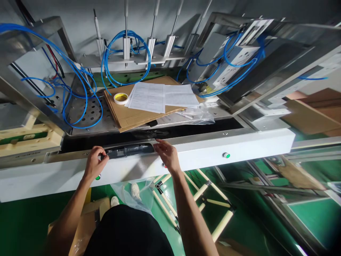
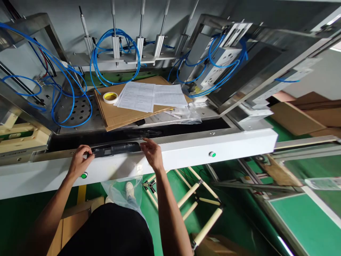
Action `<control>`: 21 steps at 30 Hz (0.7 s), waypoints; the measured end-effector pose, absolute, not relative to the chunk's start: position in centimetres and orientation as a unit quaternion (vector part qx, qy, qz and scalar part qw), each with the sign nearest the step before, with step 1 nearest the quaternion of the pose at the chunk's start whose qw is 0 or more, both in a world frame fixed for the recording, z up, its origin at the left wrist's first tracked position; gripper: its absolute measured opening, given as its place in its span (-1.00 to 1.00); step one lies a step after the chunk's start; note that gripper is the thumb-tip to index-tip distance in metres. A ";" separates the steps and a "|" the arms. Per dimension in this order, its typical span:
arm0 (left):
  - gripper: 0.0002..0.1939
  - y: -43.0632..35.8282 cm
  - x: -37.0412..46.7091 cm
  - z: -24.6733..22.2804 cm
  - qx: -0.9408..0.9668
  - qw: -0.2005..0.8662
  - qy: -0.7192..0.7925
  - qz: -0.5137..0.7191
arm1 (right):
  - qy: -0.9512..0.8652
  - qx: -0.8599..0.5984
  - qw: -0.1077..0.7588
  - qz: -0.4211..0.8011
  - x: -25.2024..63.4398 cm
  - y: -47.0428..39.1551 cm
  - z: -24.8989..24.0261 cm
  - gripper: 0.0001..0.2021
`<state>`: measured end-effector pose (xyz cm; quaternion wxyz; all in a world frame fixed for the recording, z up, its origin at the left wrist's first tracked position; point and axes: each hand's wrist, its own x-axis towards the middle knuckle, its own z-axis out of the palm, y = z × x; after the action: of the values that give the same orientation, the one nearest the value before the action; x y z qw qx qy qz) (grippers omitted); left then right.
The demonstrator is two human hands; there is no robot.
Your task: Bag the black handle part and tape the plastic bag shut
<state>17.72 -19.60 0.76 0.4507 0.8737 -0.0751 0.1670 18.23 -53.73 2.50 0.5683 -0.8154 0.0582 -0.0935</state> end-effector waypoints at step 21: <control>-0.61 -20.0 13.3 2.5 0.918 0.253 -0.179 0.247 | -0.269 -0.949 0.107 -0.127 14.6 -43.4 1.3 -0.43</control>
<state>13.28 -20.01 2.50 0.2528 0.9181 -0.1790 0.2473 14.58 -43.40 1.32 0.1065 -0.9489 -0.2688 -0.1268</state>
